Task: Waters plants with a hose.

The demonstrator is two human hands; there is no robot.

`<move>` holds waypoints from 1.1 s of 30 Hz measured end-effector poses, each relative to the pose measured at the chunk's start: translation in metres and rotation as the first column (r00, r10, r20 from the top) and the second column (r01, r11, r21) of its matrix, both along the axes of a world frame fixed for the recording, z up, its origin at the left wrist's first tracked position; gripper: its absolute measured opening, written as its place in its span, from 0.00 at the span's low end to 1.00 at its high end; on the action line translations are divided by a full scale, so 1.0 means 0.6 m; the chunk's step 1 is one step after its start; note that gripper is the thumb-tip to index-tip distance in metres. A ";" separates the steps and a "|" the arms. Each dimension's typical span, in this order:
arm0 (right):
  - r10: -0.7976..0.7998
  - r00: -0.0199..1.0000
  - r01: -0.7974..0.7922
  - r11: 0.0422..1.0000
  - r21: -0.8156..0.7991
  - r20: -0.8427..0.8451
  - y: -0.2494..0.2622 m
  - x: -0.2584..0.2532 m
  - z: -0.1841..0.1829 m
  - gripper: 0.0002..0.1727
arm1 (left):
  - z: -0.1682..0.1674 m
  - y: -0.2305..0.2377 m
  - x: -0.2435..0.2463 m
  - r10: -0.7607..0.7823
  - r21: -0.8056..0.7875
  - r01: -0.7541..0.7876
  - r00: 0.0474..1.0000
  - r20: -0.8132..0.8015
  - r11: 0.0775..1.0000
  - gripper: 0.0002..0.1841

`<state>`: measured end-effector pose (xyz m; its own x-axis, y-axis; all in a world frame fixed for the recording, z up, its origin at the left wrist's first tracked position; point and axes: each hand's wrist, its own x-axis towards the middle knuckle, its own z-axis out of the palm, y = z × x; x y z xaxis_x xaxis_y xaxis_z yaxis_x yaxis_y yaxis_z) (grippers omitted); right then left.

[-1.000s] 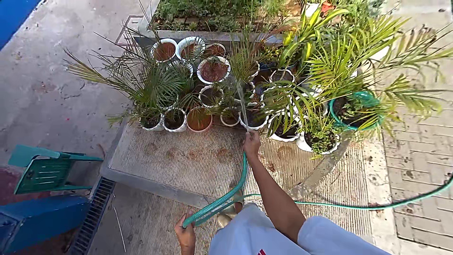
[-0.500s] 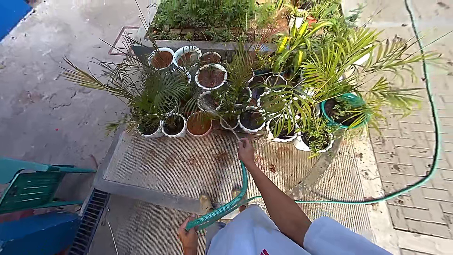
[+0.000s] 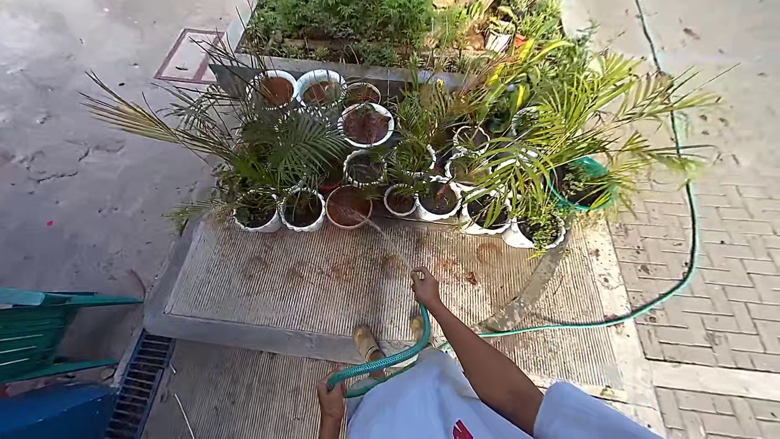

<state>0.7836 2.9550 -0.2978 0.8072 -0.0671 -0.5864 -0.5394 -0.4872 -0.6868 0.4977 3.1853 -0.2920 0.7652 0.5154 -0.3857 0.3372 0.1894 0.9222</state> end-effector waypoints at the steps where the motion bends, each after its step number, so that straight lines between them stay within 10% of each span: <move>1: 0.034 0.999 -0.034 0.999 0.001 -0.013 0.004 -0.006 0.002 0.20 | 0.000 0.005 -0.003 -0.012 -0.004 0.012 1.000 -0.019 1.000 0.15; 22: -0.128 0.991 0.125 0.988 0.087 0.039 -0.045 -0.019 0.010 0.18 | 0.004 0.004 0.019 -0.122 0.070 0.127 0.990 -0.065 0.989 0.16; 33: 0.136 0.986 -0.123 0.984 0.127 -0.098 -0.141 -0.012 -0.013 0.19 | 0.027 -0.112 0.035 -0.113 0.205 0.134 0.987 -0.110 0.970 0.17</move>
<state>0.7764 2.8705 -0.3059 0.7377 0.1101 -0.6661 -0.5498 -0.4745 -0.6874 0.5185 3.1183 -0.2760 0.7926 0.4968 -0.3536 0.4352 -0.0546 0.8987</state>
